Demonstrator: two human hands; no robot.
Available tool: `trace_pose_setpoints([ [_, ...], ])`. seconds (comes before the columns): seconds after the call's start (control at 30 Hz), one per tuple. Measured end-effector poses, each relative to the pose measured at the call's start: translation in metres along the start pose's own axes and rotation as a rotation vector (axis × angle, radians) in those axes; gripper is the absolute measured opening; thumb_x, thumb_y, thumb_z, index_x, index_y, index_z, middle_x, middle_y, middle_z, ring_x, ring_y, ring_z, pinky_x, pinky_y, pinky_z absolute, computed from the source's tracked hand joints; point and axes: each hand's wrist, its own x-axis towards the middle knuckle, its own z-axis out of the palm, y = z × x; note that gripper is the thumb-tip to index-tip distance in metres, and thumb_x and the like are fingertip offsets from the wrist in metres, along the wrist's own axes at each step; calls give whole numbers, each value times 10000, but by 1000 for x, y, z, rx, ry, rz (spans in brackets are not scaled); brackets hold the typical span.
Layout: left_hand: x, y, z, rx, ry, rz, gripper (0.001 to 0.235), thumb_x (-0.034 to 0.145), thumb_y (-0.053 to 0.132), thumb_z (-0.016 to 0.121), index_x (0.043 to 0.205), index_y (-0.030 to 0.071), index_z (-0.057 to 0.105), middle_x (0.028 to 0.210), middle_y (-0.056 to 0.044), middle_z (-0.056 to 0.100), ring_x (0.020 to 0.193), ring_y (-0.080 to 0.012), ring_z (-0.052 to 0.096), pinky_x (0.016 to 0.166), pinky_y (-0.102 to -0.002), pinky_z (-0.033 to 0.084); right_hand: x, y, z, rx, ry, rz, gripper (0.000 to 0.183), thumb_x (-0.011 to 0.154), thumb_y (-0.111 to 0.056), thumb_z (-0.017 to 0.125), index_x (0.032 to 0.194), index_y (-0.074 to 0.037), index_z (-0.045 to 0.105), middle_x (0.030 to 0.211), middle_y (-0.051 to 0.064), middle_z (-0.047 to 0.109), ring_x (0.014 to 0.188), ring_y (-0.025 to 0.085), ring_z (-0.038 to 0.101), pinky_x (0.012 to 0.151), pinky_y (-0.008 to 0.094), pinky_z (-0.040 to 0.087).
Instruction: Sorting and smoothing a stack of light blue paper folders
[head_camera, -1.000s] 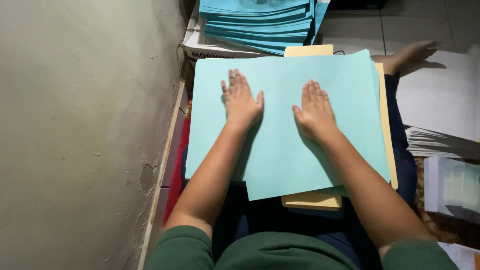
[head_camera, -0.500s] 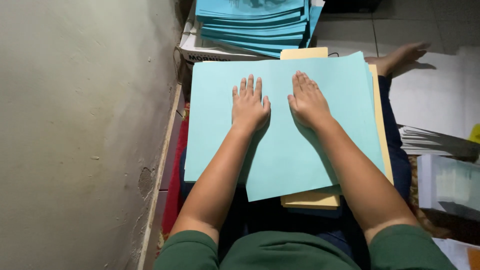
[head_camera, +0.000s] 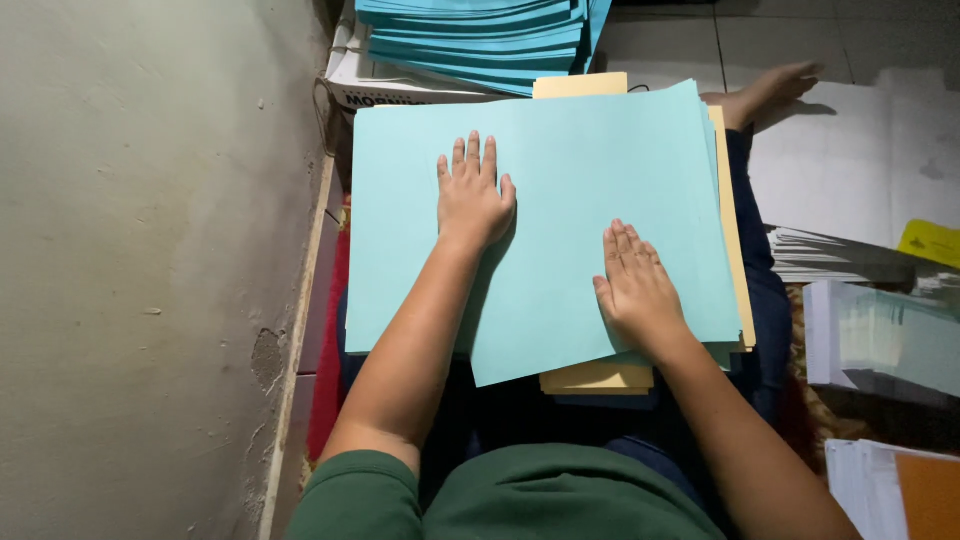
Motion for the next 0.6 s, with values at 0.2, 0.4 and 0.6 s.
trace_pose_setpoints([
  [0.2, 1, -1, 4, -10, -23, -8, 695, 994, 429, 330, 1612, 111, 331, 1675, -175, 288, 1567, -348, 223, 1255, -577, 123, 1, 4, 7, -17, -31, 5, 732, 1042, -457, 283, 1632, -32, 196, 1705, 183, 190, 1565, 324, 195, 1266, 458, 125],
  [0.4, -8, 2, 5, -3, 9, 13, 674, 1017, 402, 339, 1606, 76, 341, 1663, -225, 291, 1563, -385, 228, 1245, -593, 136, 1, -4, -5, -6, -60, 28, 731, 1045, -454, 265, 1636, -33, 178, 1710, 178, 169, 1571, 316, 171, 1269, 451, 98],
  [0.6, -113, 27, 0, -6, 72, 234, 704, 996, 433, 421, 1575, 35, 376, 1613, -310, 326, 1505, -479, 295, 1179, -663, 203, 1, 4, 12, 4, -7, 18, 733, 1040, -464, 278, 1635, -45, 193, 1707, 170, 191, 1571, 309, 182, 1277, 449, 98],
])
